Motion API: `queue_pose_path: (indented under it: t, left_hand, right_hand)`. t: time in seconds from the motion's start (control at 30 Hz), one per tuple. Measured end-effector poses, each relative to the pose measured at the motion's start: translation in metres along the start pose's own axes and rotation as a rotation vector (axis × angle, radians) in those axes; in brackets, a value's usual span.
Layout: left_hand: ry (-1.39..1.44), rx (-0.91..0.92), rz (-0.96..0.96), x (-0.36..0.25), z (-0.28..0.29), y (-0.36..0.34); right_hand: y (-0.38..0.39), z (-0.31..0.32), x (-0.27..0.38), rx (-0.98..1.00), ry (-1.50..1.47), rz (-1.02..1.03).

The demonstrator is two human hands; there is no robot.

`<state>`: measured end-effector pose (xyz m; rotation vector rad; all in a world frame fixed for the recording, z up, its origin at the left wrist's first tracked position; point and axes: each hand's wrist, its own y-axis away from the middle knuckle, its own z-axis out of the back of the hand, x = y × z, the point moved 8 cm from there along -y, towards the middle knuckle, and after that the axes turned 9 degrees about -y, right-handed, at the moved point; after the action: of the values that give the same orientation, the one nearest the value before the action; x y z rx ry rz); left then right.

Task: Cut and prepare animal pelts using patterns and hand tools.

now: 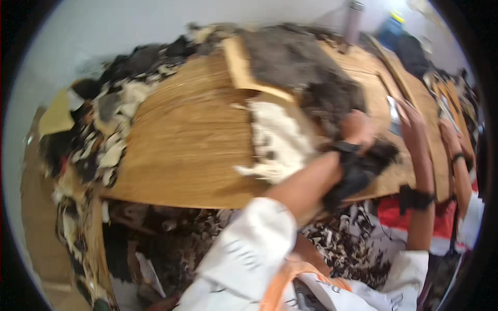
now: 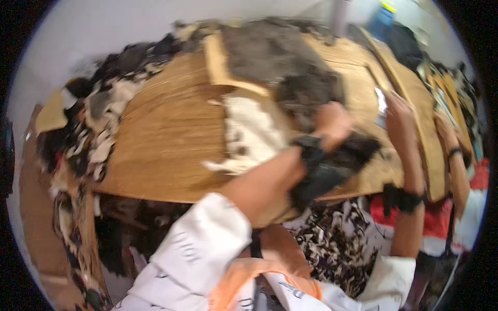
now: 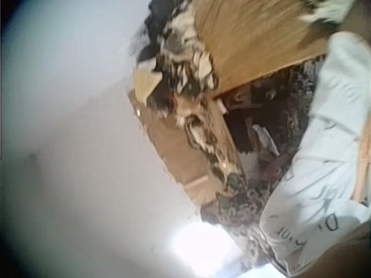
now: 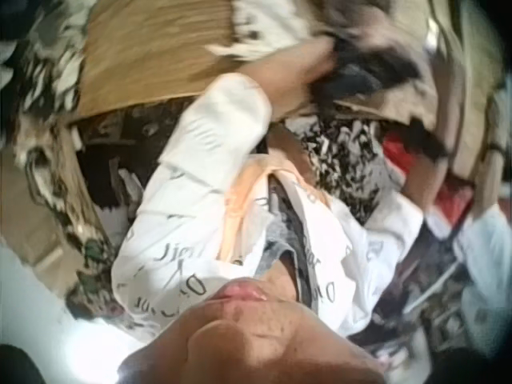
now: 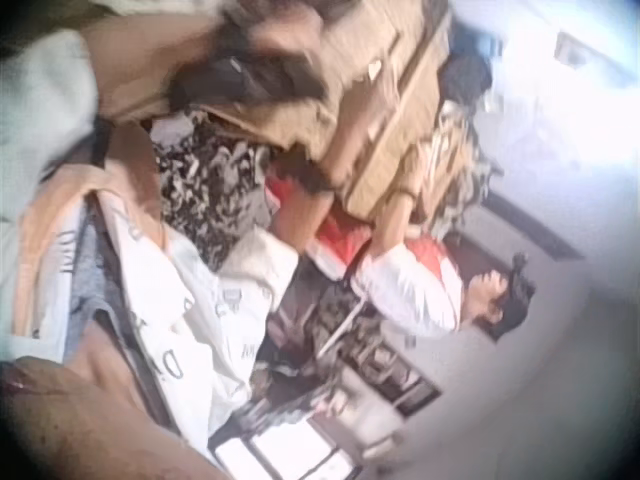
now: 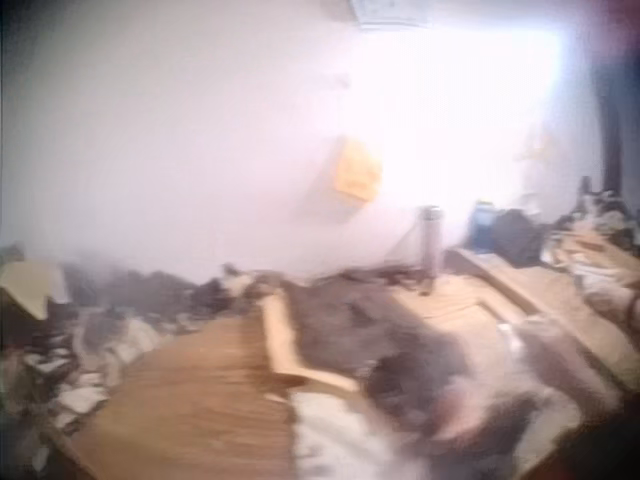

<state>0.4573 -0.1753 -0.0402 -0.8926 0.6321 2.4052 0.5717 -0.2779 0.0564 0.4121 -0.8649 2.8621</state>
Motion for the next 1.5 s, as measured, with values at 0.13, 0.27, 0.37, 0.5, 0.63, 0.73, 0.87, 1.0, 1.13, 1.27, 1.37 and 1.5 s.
queue_pose_path:
  t: [0.13,0.27,0.37,0.5,0.63,0.73,0.87,1.0,1.13,1.27,1.37,1.5]
  left_hand:
    - [0.193,0.139,-0.134,-0.052,-0.029,0.019]
    - [0.183,-0.069,-0.454,0.005,0.053,0.058]
    - [0.076,-0.293,-0.514,0.096,0.149,0.099]
    - [0.034,-0.598,0.008,0.296,0.281,0.185]
    - [-0.397,-0.903,0.374,0.430,0.386,0.294]
    - [-0.516,-0.967,0.510,0.467,0.420,0.325]
    - [-0.679,-0.971,0.328,0.507,0.434,0.338]
    - [-0.451,-0.796,0.358,0.495,0.445,0.319]
    - [-0.936,-0.798,-0.083,0.465,0.466,0.297]
    - [-1.050,-0.702,0.108,0.509,0.490,0.289]
    - [-1.020,-0.631,0.106,0.514,0.492,0.288]
    - [-1.052,-0.684,0.088,0.516,0.495,0.286]
  right_hand:
    - [0.070,0.041,-0.058,0.079,0.126,-0.142]
    - [0.130,0.044,-0.054,0.089,0.179,-0.241]
    - [0.189,0.055,-0.059,0.041,-0.010,-0.437]
    - [0.218,0.055,-0.014,0.047,0.207,-0.858]
    - [0.129,0.033,0.131,-0.074,0.102,-0.309]
    - [0.054,-0.042,0.270,0.030,-0.351,-0.150]
    - [0.008,-0.153,0.458,0.441,-0.398,0.327]
    - [-0.011,-0.239,0.538,0.674,-0.580,0.396]
    - [-0.028,-0.323,0.613,0.575,-0.686,0.472]
    - [-0.045,-0.370,0.674,0.436,-0.689,0.436]
    - [-0.055,-0.387,0.705,0.320,-0.645,0.462]
    - [-0.067,-0.409,0.708,0.343,-0.572,0.334]
